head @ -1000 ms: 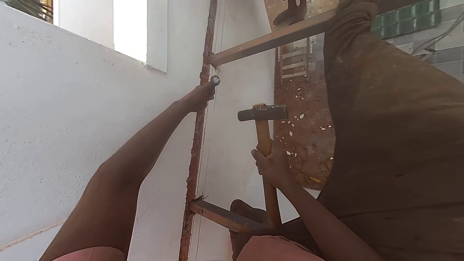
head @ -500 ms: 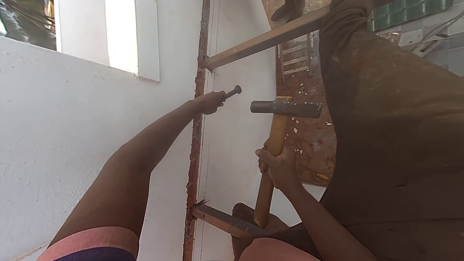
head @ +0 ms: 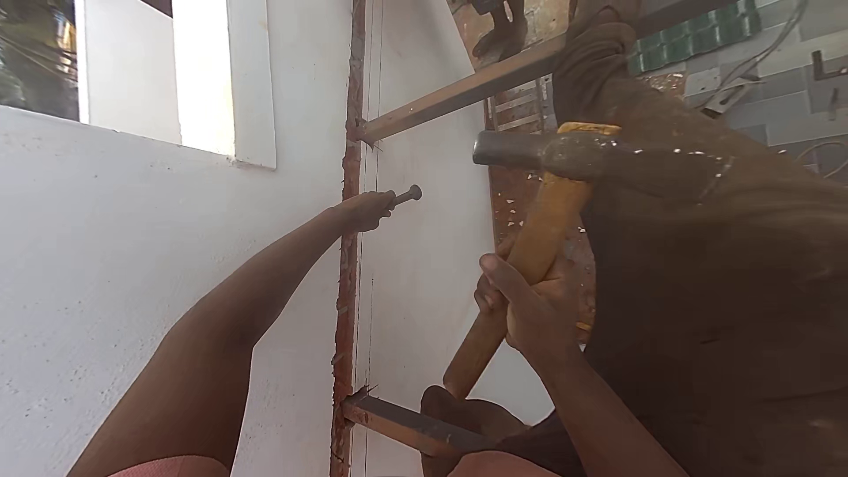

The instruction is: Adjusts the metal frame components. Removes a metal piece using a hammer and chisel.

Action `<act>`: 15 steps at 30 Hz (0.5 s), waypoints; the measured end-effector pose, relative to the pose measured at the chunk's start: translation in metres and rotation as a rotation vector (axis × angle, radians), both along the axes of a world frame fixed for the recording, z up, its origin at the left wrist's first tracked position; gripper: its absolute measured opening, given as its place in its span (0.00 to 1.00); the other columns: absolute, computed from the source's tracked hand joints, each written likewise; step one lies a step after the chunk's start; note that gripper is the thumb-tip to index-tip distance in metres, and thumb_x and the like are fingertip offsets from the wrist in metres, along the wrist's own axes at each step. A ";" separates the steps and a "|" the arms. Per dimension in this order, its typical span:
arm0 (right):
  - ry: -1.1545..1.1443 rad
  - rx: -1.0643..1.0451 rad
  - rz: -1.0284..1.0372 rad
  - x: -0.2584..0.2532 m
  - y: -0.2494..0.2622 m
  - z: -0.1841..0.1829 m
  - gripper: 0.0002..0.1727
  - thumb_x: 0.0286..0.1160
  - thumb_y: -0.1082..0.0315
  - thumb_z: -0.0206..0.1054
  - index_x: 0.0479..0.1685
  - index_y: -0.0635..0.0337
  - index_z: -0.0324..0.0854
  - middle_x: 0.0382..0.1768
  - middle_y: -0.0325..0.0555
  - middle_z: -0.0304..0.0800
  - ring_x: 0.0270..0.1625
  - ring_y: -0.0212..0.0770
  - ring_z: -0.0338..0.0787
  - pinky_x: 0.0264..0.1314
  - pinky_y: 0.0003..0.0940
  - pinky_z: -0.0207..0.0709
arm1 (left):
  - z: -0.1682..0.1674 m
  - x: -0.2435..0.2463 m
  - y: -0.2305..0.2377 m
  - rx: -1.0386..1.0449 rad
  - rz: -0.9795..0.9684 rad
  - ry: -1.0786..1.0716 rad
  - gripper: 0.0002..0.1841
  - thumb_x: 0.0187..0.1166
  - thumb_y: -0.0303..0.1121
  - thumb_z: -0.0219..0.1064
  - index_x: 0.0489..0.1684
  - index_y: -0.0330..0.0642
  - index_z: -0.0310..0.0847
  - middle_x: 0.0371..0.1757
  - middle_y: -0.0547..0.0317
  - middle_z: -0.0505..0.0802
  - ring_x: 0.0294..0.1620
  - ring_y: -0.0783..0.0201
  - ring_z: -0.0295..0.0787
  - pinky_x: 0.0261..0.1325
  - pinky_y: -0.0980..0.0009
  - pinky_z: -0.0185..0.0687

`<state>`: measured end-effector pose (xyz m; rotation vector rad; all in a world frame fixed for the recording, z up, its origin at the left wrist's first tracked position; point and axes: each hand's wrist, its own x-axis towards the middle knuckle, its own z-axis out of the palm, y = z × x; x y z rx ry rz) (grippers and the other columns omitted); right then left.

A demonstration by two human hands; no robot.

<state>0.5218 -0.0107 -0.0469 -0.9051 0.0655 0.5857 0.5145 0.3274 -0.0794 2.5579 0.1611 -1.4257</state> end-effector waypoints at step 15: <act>-0.215 -0.086 -0.233 0.000 0.025 -0.022 0.07 0.79 0.68 0.69 0.35 0.48 0.76 0.17 0.30 0.80 0.14 0.31 0.80 0.18 0.29 0.83 | 0.004 -0.009 -0.005 0.077 0.027 0.026 0.12 0.86 0.25 0.61 0.63 0.36 0.73 0.52 0.43 0.90 0.56 0.45 0.90 0.63 0.45 0.82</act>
